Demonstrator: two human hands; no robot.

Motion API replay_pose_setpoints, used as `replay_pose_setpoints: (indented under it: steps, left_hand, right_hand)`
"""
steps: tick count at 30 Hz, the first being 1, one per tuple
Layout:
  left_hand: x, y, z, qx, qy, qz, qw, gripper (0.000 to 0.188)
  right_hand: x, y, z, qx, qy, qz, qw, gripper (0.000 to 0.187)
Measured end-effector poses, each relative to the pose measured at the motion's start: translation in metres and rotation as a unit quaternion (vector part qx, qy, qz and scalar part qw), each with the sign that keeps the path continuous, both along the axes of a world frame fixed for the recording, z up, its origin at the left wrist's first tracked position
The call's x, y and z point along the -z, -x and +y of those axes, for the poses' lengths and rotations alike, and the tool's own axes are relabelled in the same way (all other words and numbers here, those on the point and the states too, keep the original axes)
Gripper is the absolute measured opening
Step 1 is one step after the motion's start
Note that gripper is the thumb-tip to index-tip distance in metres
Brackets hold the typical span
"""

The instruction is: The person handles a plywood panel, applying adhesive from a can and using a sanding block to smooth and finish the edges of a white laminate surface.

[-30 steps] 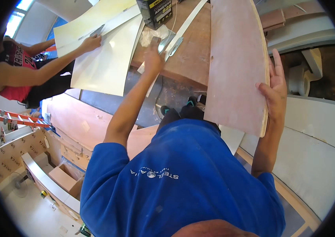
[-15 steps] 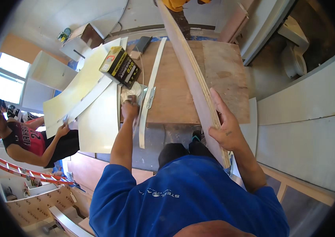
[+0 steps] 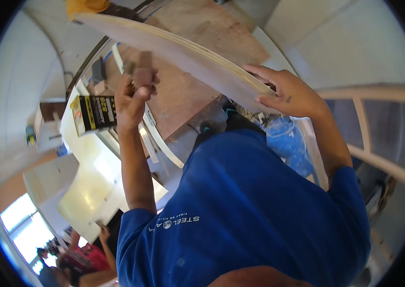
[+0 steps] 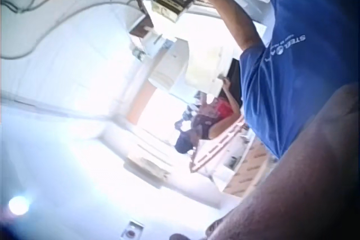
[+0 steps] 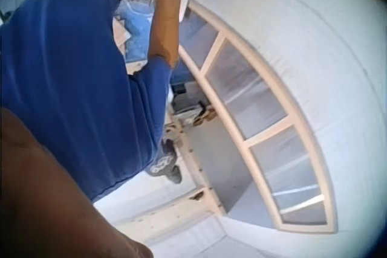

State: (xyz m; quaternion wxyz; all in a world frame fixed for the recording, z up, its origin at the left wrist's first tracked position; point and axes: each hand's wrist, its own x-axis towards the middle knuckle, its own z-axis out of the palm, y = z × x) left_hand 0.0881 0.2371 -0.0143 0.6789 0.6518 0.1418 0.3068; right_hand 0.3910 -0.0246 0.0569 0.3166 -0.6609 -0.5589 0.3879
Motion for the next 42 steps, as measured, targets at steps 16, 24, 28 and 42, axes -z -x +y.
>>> replay_pose_setpoints:
  steps: [16, 24, 28, 42]
  left_hand:
    - [-0.073, -0.205, -0.089, 0.444, -0.535, -0.049, 0.717, 0.064]
    - [-0.074, -0.202, -0.034, 0.44, -0.528, -0.025, 0.726, 0.064]
    - [-0.084, -0.184, 0.017, 0.417, -0.528, 0.05, 0.738, 0.066]
    - [-0.093, -0.132, 0.174, 0.352, -0.494, 0.165, 0.777, 0.071]
  right_hand:
    - [0.109, 0.085, -0.053, 0.463, -0.287, 0.144, 0.826, 0.039]
    - [0.116, 0.079, -0.054, 0.479, -0.231, 0.176, 0.828, 0.035]
    - [0.102, 0.081, -0.048, 0.496, -0.218, 0.166, 0.824, 0.036]
    - [0.102, 0.071, -0.054, 0.482, -0.21, 0.103, 0.845, 0.037]
